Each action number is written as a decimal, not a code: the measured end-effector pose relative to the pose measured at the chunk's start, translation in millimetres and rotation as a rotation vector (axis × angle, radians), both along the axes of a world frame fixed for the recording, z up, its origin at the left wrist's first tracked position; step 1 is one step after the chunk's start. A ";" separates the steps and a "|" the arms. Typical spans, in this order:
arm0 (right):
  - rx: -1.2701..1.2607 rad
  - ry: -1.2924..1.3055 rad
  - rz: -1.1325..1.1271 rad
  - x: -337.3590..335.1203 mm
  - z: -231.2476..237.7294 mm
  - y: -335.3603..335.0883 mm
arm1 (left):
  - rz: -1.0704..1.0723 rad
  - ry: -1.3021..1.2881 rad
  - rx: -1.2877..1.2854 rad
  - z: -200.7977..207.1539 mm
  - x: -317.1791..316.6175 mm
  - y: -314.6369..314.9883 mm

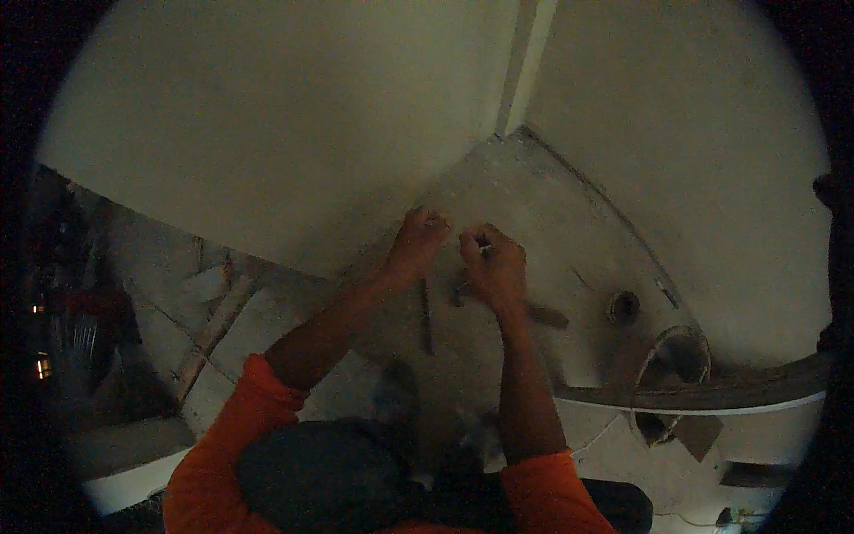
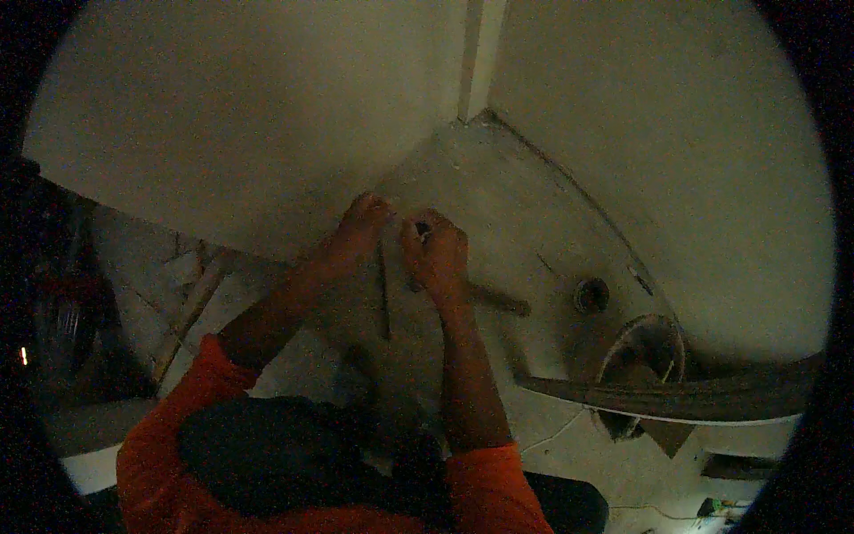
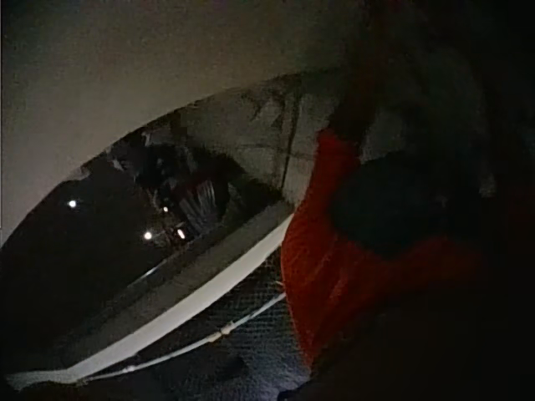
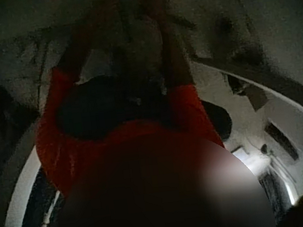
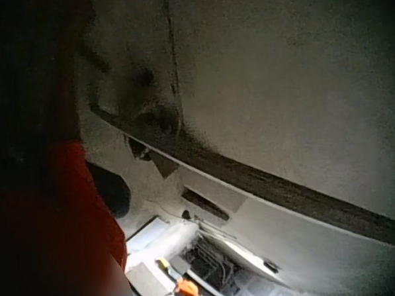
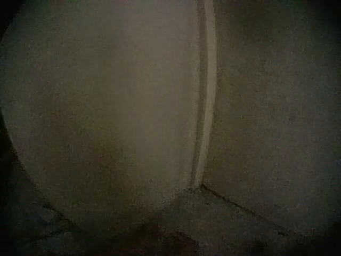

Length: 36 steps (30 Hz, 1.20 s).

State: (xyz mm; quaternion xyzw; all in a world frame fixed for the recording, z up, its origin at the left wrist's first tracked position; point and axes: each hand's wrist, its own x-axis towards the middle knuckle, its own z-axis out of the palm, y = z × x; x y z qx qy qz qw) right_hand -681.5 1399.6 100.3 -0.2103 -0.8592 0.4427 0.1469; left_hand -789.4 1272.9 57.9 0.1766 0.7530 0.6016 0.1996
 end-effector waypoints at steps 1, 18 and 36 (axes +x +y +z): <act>0.047 0.006 0.015 -1.3 1.7 1.2 | 0.080 0.176 -0.115 -0.7 2.0 -1.1; -0.057 -0.074 0.325 -5.6 20.4 17.4 | -0.276 0.335 -0.215 47.0 -15.3 -39.5; -0.081 -0.064 0.278 -17.3 3.5 11.2 | -0.134 0.262 -0.234 17.5 -27.7 -58.1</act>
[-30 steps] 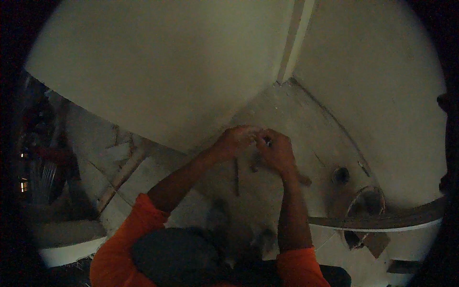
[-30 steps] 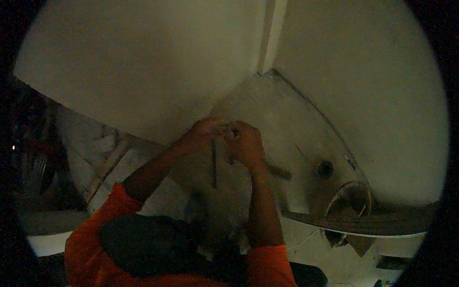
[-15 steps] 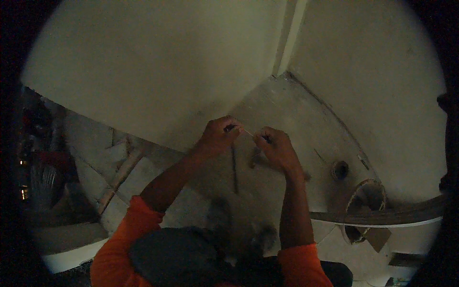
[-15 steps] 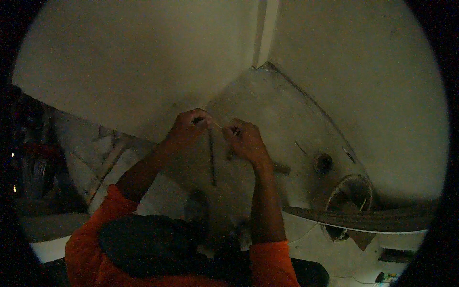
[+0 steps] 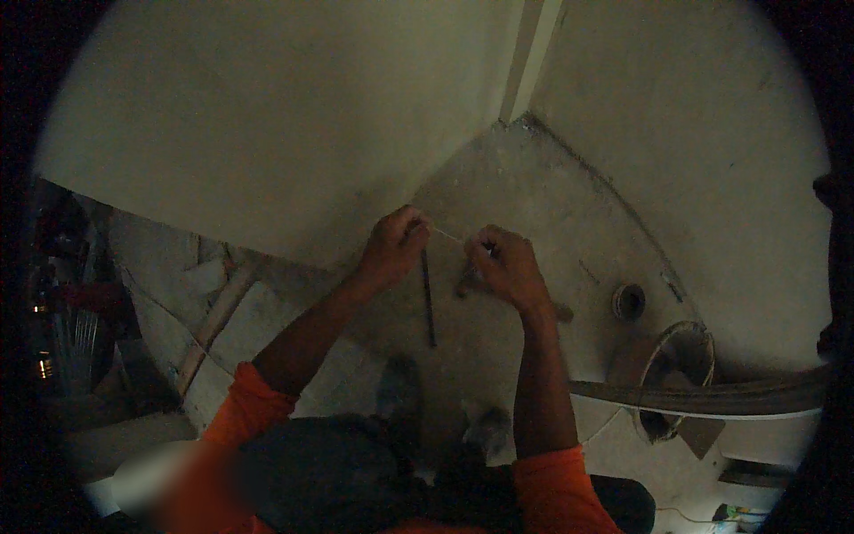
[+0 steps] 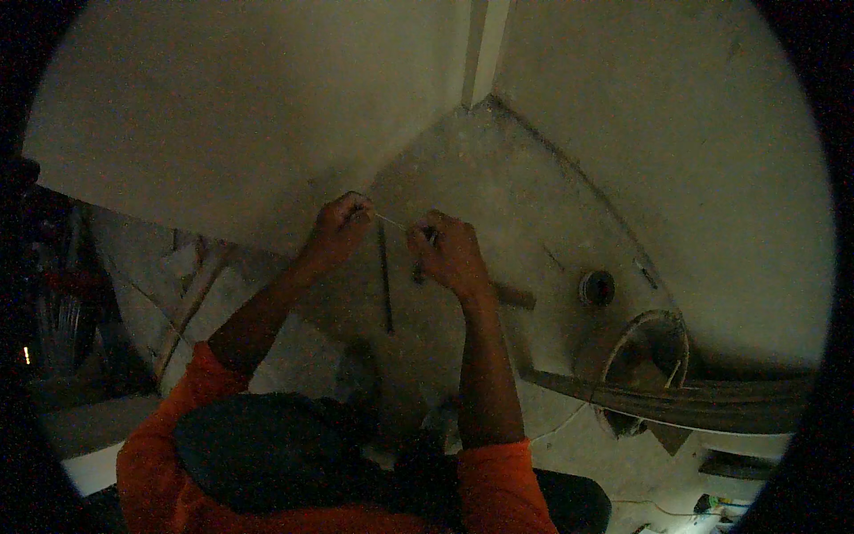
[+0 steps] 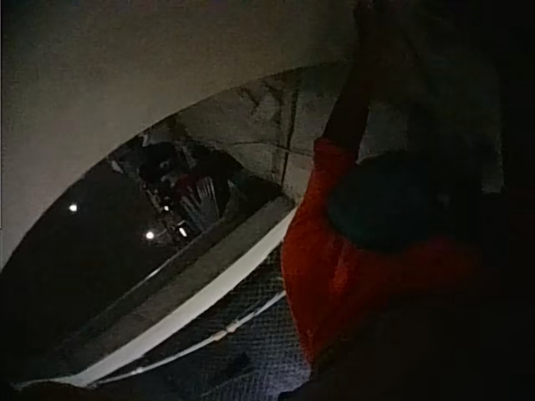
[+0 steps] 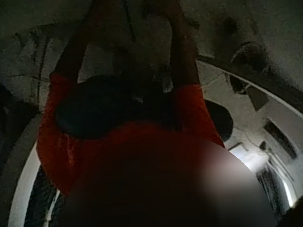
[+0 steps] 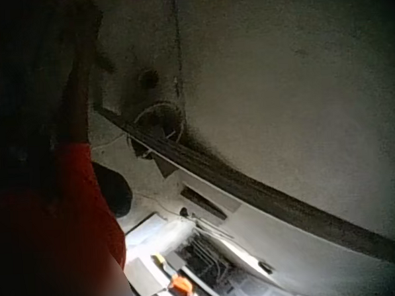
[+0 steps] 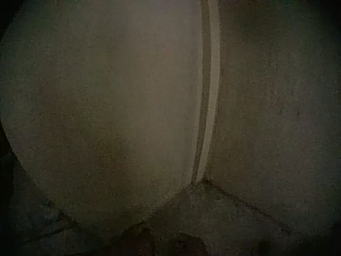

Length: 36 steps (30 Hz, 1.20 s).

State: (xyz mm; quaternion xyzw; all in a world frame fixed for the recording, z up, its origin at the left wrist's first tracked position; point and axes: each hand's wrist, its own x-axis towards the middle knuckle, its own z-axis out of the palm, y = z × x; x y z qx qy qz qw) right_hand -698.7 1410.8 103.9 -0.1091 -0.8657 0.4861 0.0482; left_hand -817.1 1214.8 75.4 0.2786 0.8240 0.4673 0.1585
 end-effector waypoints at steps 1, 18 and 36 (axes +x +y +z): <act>0.019 -0.016 -0.006 0.0 0.8 0.4 | 0.002 0.006 -0.032 0.8 0.3 0.1; -0.039 -0.037 0.007 0.3 -20.0 -15.5 | -0.035 -0.049 0.076 3.5 12.1 3.2; -0.279 -0.183 0.090 -2.8 -13.6 -9.0 | -0.295 0.045 0.004 -3.2 0.6 -7.0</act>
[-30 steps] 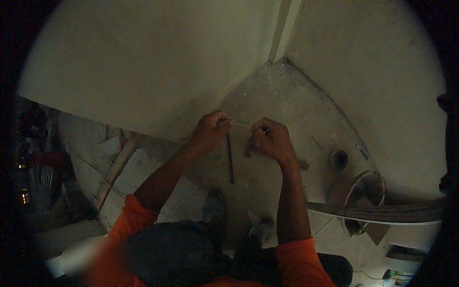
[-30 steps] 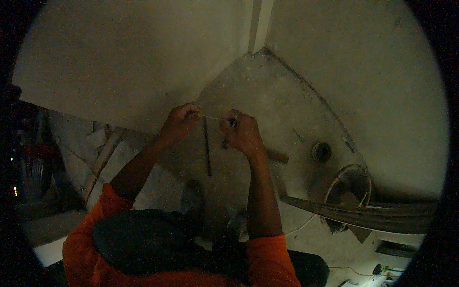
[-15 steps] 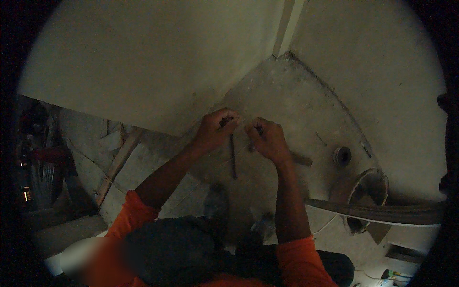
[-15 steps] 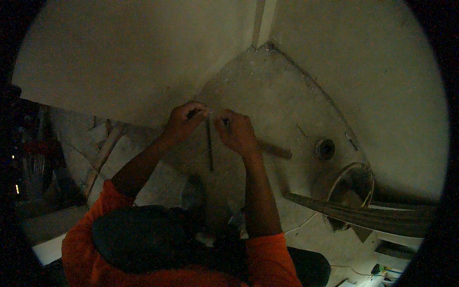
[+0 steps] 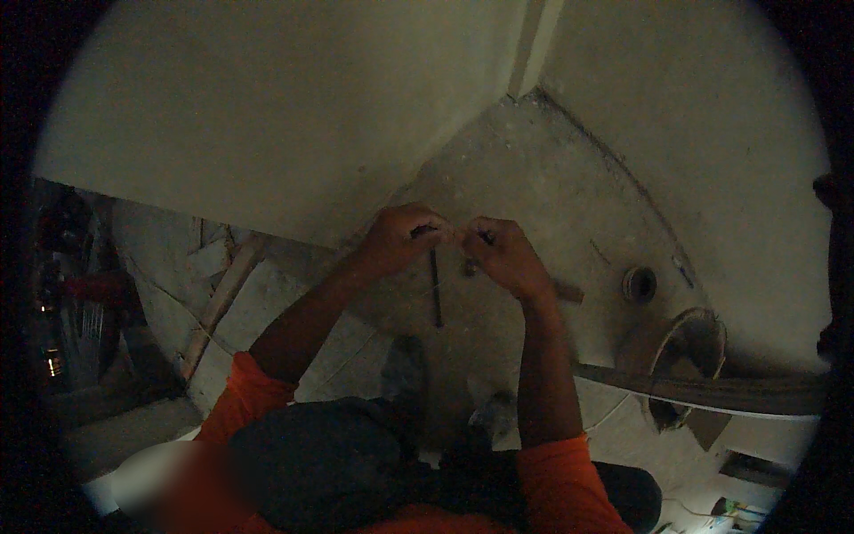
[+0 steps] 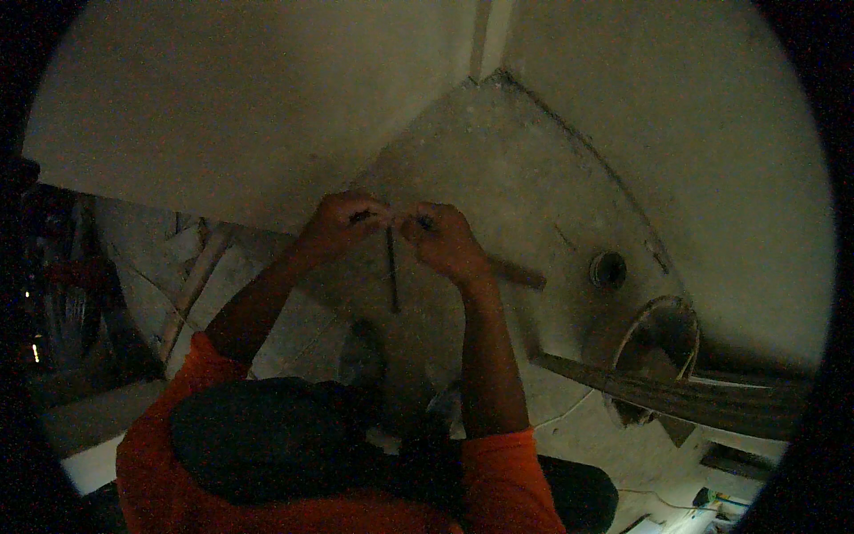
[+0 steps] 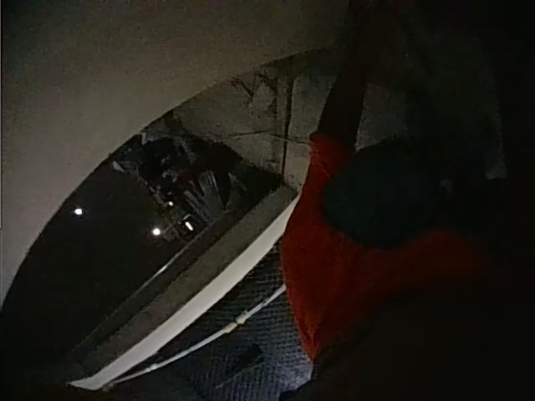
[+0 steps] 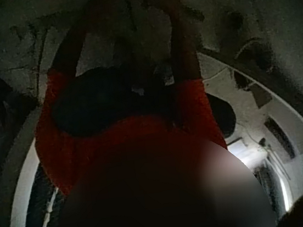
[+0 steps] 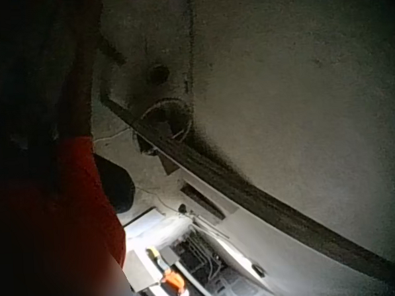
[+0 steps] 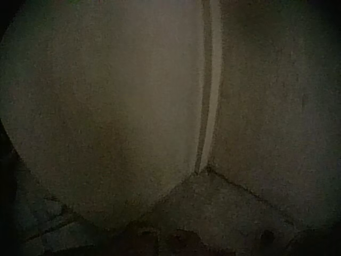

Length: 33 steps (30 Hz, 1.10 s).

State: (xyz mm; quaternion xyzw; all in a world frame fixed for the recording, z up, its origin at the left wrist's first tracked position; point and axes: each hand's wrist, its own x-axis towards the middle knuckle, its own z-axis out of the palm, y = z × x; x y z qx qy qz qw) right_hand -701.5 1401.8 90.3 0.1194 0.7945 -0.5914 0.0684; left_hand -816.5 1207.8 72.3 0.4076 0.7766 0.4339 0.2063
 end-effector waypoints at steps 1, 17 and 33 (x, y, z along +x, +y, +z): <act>0.051 -0.036 0.020 -0.9 -1.3 0.9 | -0.030 0.050 0.001 -0.1 -0.8 0.3; 0.168 0.311 -0.528 6.1 12.3 -8.5 | 0.234 -0.696 0.084 30.9 5.0 5.9; 0.179 0.670 -0.688 -11.7 98.3 -25.8 | 0.232 -0.336 0.270 98.5 -17.1 43.9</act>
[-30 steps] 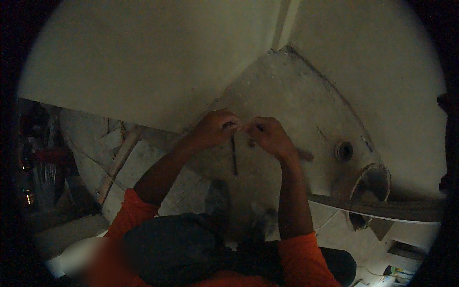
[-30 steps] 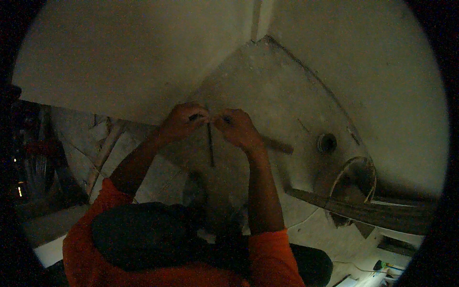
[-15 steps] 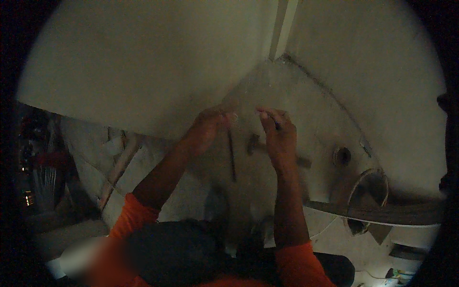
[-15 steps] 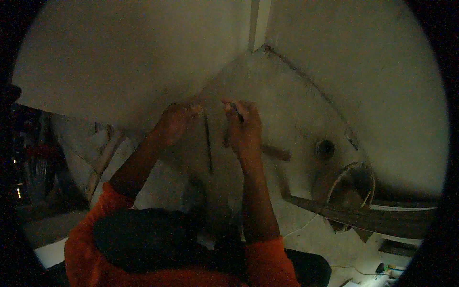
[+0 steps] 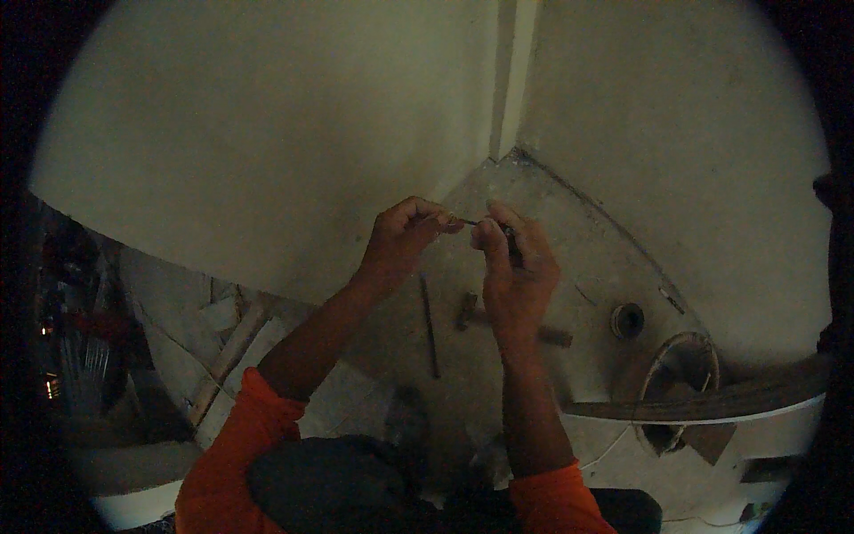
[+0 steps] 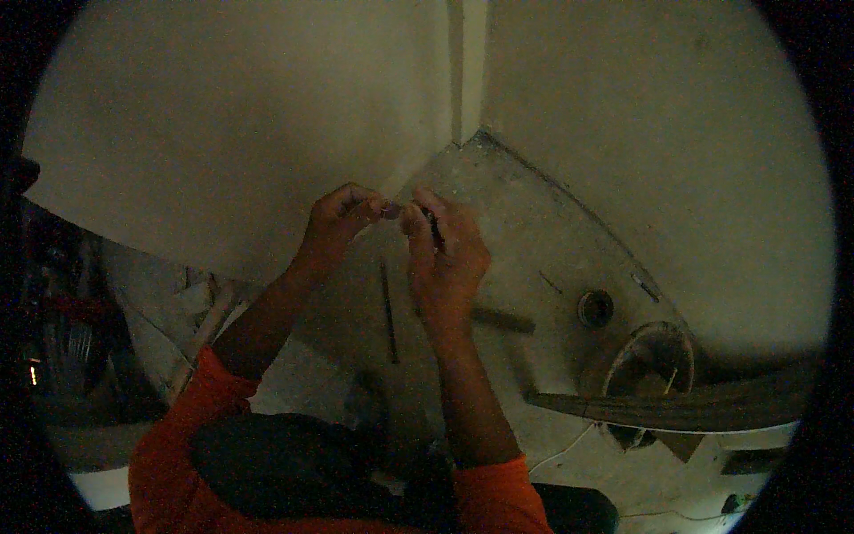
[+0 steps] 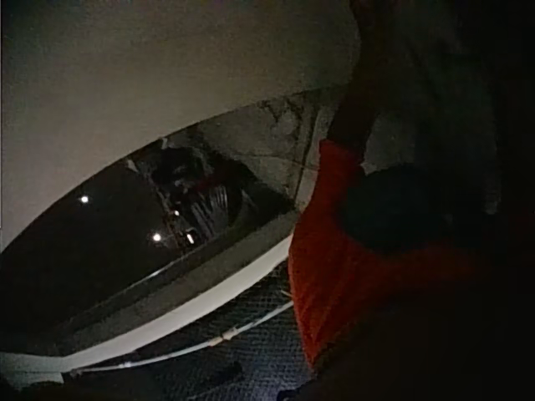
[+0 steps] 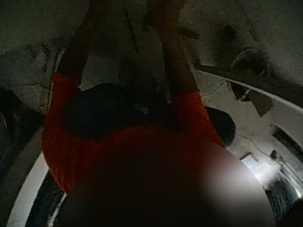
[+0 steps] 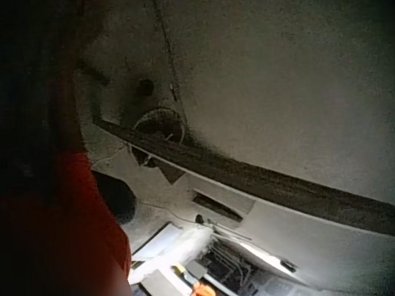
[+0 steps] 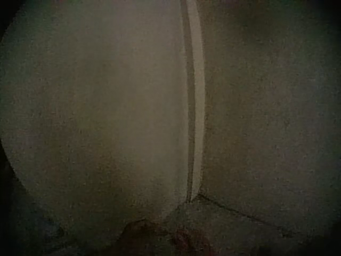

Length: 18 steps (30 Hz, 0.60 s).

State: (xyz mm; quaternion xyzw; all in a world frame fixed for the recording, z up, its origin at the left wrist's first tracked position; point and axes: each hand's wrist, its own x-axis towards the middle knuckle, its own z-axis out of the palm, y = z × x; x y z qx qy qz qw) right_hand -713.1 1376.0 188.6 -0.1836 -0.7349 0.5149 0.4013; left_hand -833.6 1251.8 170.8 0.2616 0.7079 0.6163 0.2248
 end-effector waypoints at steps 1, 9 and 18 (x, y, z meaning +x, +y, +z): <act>0.005 0.010 -0.003 0.9 -0.8 -0.3 | 0.009 0.014 -0.013 0.6 2.5 -0.4; 0.026 0.040 0.019 -2.5 -4.7 7.3 | 0.048 0.002 0.090 4.3 11.9 5.8; -0.345 0.069 0.099 1.4 -19.9 4.3 | 0.065 0.015 0.062 -5.6 19.5 4.3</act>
